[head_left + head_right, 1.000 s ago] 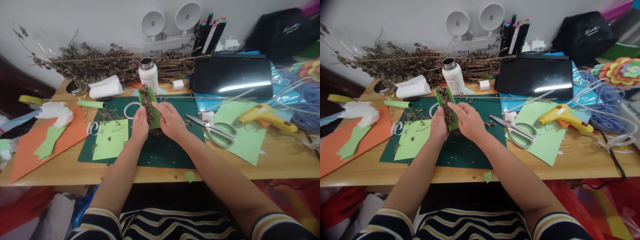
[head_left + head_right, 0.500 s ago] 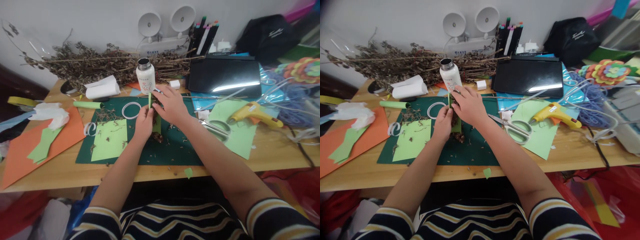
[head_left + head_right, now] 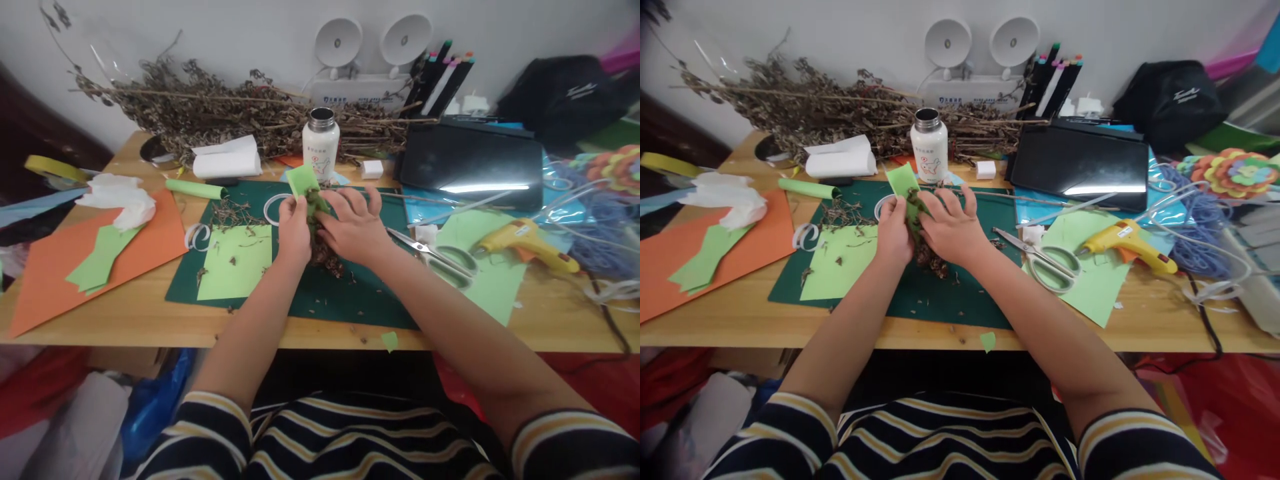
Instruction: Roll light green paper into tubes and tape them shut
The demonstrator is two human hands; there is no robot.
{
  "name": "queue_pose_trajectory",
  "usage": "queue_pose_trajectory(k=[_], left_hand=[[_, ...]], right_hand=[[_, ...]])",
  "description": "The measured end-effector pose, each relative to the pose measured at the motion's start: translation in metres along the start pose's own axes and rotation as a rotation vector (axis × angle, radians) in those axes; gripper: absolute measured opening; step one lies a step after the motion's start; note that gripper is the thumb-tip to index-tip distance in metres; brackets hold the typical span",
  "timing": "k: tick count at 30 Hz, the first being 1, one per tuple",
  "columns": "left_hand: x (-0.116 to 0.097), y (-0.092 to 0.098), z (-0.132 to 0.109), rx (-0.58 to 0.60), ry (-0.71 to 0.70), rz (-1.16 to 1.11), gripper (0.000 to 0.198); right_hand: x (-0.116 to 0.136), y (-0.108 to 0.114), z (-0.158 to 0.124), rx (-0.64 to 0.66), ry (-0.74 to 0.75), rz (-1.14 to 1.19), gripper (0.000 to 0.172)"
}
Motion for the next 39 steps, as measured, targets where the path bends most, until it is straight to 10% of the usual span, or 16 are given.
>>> queue_pose_trajectory(k=[7, 13, 20, 28, 39], left_hand=[[-0.010, 0.009, 0.005, -0.059, -0.079, -0.039, 0.011], [-0.012, -0.001, 0.001, 0.037, -0.095, 0.000, 0.017], [-0.018, -0.008, -0.004, 0.111, -0.175, 0.068, 0.025], [-0.010, 0.000, 0.001, -0.003, -0.005, -0.097, 0.019], [-0.010, -0.012, -0.002, 0.122, 0.027, -0.166, 0.014]], right_hand=[[0.009, -0.011, -0.022, 0.156, 0.192, 0.183, 0.029], [-0.022, 0.020, 0.001, -0.108, -0.104, 0.169, 0.032], [-0.020, 0.002, 0.038, 0.027, -0.131, 0.084, 0.030], [-0.003, -0.015, -0.011, 0.187, 0.094, 0.208, 0.019], [-0.014, 0.000, 0.012, 0.110, -0.151, 0.469, 0.033]])
Point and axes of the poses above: each hand's wrist, its own z-axis towards the middle knuckle, its own y-axis out of the back of the hand, x = y × z, the point moved 9 cm from there along z, towards the middle knuckle, and after that the axes turned 1 degree about z, right-handed, at the moved point
